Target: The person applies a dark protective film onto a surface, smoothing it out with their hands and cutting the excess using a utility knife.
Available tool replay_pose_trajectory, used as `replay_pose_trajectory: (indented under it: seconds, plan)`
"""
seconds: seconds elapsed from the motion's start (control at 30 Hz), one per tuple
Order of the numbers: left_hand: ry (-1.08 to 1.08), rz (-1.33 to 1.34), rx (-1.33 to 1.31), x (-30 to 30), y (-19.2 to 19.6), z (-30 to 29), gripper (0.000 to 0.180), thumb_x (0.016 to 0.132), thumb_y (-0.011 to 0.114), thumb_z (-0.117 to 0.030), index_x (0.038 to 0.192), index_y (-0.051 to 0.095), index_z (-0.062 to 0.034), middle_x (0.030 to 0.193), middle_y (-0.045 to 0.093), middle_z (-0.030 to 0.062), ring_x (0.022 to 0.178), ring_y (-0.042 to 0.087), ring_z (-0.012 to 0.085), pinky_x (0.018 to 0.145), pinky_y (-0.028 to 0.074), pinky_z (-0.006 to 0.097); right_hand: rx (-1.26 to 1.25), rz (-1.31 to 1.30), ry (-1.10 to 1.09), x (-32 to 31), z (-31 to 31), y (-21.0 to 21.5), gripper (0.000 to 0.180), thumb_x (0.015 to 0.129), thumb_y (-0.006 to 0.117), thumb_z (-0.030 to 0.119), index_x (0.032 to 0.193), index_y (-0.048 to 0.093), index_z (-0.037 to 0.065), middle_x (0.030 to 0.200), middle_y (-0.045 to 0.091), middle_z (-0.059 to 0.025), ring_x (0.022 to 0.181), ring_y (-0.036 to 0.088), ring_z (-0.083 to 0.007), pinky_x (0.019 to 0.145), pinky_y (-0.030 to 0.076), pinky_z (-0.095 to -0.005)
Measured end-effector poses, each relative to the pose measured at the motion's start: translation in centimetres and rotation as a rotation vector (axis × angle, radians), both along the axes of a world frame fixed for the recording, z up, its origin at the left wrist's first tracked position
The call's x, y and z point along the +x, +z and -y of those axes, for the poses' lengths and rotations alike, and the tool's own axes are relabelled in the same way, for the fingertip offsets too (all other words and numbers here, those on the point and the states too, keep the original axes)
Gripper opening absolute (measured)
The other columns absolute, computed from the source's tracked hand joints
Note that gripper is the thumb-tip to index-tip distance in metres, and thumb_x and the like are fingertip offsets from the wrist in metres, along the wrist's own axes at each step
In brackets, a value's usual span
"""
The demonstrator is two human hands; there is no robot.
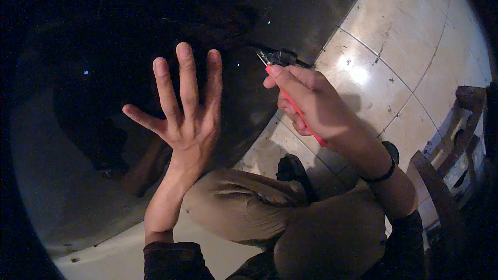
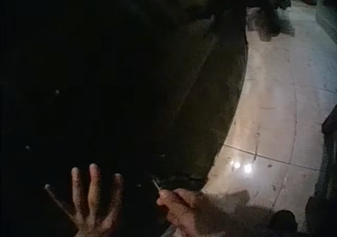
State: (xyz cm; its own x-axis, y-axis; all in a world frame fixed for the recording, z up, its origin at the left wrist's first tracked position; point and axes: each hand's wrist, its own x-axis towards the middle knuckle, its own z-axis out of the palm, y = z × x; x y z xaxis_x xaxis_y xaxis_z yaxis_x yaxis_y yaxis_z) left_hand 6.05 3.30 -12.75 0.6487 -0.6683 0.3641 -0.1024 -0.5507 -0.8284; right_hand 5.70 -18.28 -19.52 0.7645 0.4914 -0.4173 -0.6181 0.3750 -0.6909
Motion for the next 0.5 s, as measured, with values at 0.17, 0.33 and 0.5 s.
replay_pose_trajectory:
  seconds: [0.17, 0.33, 0.5]
  plan:
    - [0.025, -0.003, 0.044, -0.1, 0.0, -0.3, 0.04, 0.096, 0.073, -0.035, 0.136, 0.069, -0.0355, 0.156, 0.054, 0.0021, 0.148, 0.046, 0.0349, 0.117, 0.005, 0.083, 0.038, 0.001, 0.031, 0.4, 0.4, 0.2, 0.051, 0.108, 0.053, 0.054, 0.113, 0.064, 0.004, 0.068, 0.051, 0.0024, 0.048, 0.046, -0.007, 0.044, 0.036, -0.0266]
    - [0.032, -0.016, 0.054, 0.1, 0.4, -0.1, 0.04, 0.096, 0.072, -0.033, 0.136, 0.068, -0.0356, 0.157, 0.053, 0.0026, 0.149, 0.043, 0.0372, 0.117, 0.003, 0.083, 0.081, -0.075, 0.079, 0.9, 1.1, 0.6, 0.052, 0.107, 0.054, 0.055, 0.112, 0.064, 0.004, 0.069, 0.051, 0.0025, 0.049, 0.046, -0.0069, 0.044, 0.036, -0.0264]
    - [0.03, -0.033, 0.06, 0.2, 0.2, -0.1, 0.042, 0.097, 0.068, -0.029, 0.138, 0.067, -0.0351, 0.159, 0.05, 0.006, 0.15, 0.041, 0.0416, 0.117, 0.002, 0.084, 0.105, -0.046, 0.123, 1.5, 1.4, 0.5, 0.053, 0.108, 0.053, 0.055, 0.112, 0.064, 0.003, 0.07, 0.052, 0.0018, 0.051, 0.048, -0.0074, 0.045, 0.037, -0.0266]
